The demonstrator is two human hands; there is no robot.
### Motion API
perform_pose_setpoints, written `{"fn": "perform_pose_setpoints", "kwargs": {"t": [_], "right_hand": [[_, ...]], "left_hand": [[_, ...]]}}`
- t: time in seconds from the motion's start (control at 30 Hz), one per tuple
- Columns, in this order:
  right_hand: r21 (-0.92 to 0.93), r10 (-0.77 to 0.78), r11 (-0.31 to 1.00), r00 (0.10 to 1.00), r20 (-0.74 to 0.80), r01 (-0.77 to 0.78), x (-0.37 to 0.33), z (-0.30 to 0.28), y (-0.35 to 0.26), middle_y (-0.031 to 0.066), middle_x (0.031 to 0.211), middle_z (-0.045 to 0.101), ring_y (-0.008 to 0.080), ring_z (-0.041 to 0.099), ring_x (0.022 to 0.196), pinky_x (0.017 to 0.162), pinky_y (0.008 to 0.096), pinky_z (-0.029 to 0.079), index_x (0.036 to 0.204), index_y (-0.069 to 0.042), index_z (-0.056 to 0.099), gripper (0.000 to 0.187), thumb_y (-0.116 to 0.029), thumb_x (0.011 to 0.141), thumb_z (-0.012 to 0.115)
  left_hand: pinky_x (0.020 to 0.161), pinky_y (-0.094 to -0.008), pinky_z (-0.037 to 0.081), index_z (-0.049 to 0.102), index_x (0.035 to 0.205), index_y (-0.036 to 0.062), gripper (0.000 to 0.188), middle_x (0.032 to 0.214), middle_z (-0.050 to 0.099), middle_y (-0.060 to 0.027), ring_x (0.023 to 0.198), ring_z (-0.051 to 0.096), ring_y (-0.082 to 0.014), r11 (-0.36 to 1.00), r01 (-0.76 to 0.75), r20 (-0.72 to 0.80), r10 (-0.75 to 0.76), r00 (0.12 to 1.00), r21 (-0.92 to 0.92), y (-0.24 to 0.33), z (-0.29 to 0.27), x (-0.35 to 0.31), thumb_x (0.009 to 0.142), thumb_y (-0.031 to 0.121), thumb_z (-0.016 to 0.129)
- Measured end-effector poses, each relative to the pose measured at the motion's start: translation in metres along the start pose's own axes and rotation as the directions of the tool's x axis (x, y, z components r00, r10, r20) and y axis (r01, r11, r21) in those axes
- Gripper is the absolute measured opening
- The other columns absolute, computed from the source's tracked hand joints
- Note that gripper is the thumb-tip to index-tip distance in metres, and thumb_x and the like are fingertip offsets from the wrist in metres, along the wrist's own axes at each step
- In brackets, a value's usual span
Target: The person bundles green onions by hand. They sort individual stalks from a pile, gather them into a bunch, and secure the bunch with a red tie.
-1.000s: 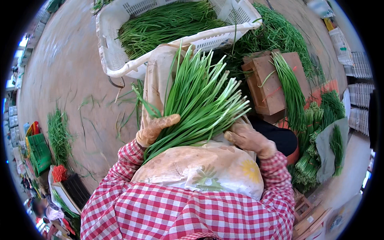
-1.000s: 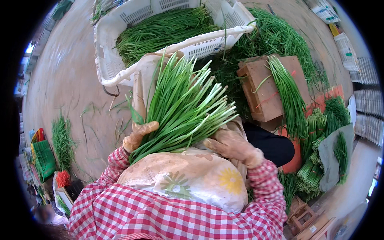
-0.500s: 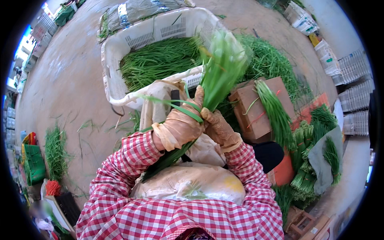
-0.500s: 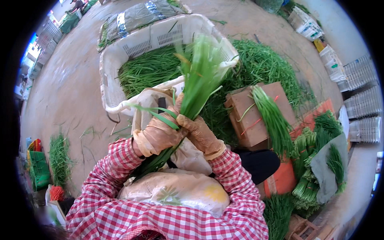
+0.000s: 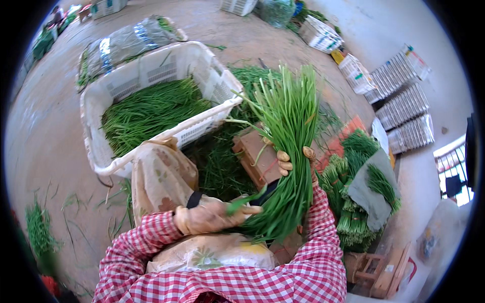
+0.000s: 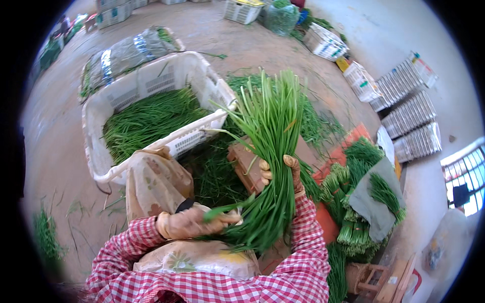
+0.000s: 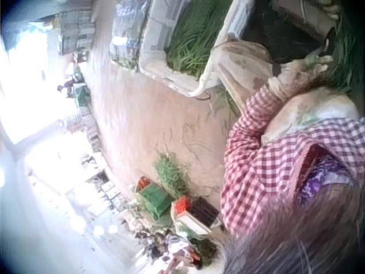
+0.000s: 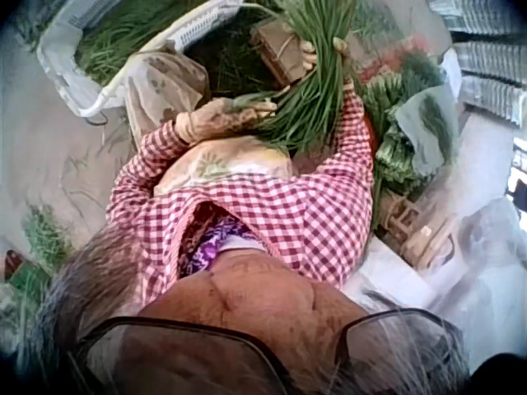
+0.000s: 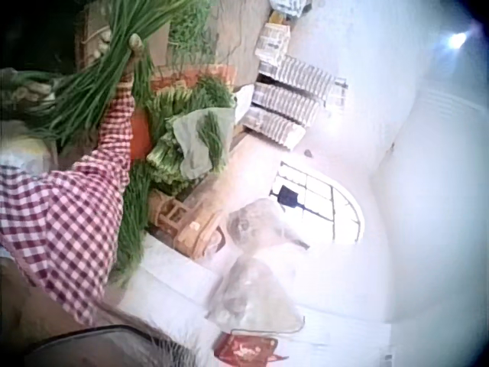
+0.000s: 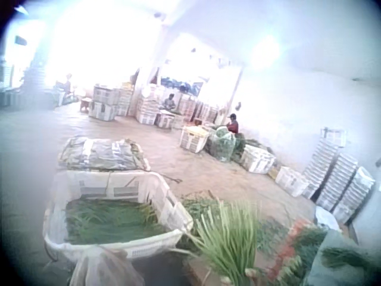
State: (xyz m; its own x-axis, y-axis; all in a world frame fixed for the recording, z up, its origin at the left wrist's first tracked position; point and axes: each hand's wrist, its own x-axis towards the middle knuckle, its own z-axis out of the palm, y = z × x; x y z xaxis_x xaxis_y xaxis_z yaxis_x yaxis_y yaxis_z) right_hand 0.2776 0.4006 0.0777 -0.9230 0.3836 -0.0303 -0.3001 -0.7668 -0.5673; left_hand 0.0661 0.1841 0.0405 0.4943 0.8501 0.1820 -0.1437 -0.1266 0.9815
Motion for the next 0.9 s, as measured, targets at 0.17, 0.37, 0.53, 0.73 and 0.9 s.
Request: {"fn": "perform_pose_setpoints", "kwargs": {"t": [0.17, 0.37, 0.53, 0.73, 0.9], "right_hand": [[-0.051, 0.065, 0.996, 0.998, -0.027, -0.067, -0.053, -0.017, 0.013, 0.0114, 0.097, 0.056, 0.0181, 0.055, 0.069, 0.063, 0.0328, 0.049, 0.131, 0.002, 0.038, 0.074, -0.044, 0.078, 0.061], [0.162, -0.008, 0.987, 0.981, 0.192, -0.024, -0.051, -0.024, 0.065, 0.0077, 0.095, 0.054, 0.0150, 0.055, 0.074, 0.065, 0.0306, 0.045, 0.132, 0.012, 0.025, 0.086, -0.042, 0.078, 0.063], [0.223, -0.025, 0.972, 0.915, 0.403, -0.072, -0.041, -0.030, 0.072, 0.0063, 0.100, 0.054, 0.0165, 0.055, 0.078, 0.079, 0.0355, 0.043, 0.134, 0.008, 0.026, 0.089, -0.043, 0.074, 0.066], [0.126, -0.176, 0.982, 0.933, 0.315, 0.142, -0.021, -0.002, 0.109, 0.0184, 0.150, 0.008, 0.0307, 0.011, 0.138, 0.110, 0.0473, 0.015, 0.138, 0.000, 0.033, 0.084, -0.055, 0.077, 0.053], [0.196, -0.271, 0.952, 0.946, 0.179, 0.236, -0.029, -0.008, 0.126, 0.0210, 0.146, 0.023, 0.0335, 0.024, 0.134, 0.108, 0.0503, 0.022, 0.137, -0.001, 0.034, 0.079, -0.054, 0.081, 0.051]], "left_hand": [[0.073, -0.0214, 0.045, 0.050, 0.125, 0.0009, 0.047, 0.102, 0.063, -0.0080, 0.086, 0.060, -0.0132, 0.903, 0.133, -0.153, -0.212, 0.965, -0.408, 0.005, -0.013, -0.012, 0.095, 0.037, 0.047], [0.085, -0.0283, 0.043, 0.044, 0.130, -0.0008, 0.038, 0.112, 0.060, -0.0091, 0.104, 0.056, -0.0180, 0.990, 0.118, -0.413, -0.140, 0.900, -0.078, 0.013, 0.000, 0.000, 0.097, 0.019, 0.042], [0.073, -0.0311, 0.049, 0.050, 0.124, 0.0027, 0.035, 0.098, 0.062, -0.0133, 0.084, 0.062, -0.0218, 0.870, 0.149, -0.422, 0.074, 0.903, 0.470, -0.002, 0.001, 0.001, 0.089, 0.006, 0.051], [0.067, -0.0379, 0.049, 0.047, 0.123, 0.0093, 0.046, 0.086, 0.060, -0.0126, 0.081, 0.060, -0.0296, 0.604, 0.105, -0.131, -0.001, 0.991, 0.790, -0.009, 0.023, 0.012, 0.079, 0.011, 0.060], [0.069, -0.0387, 0.049, 0.046, 0.121, 0.0110, 0.052, 0.089, 0.059, -0.0115, 0.086, 0.059, -0.0281, 0.783, 0.190, -0.269, -0.030, 0.963, 0.592, -0.014, 0.036, 0.021, 0.073, 0.017, 0.065]]}}
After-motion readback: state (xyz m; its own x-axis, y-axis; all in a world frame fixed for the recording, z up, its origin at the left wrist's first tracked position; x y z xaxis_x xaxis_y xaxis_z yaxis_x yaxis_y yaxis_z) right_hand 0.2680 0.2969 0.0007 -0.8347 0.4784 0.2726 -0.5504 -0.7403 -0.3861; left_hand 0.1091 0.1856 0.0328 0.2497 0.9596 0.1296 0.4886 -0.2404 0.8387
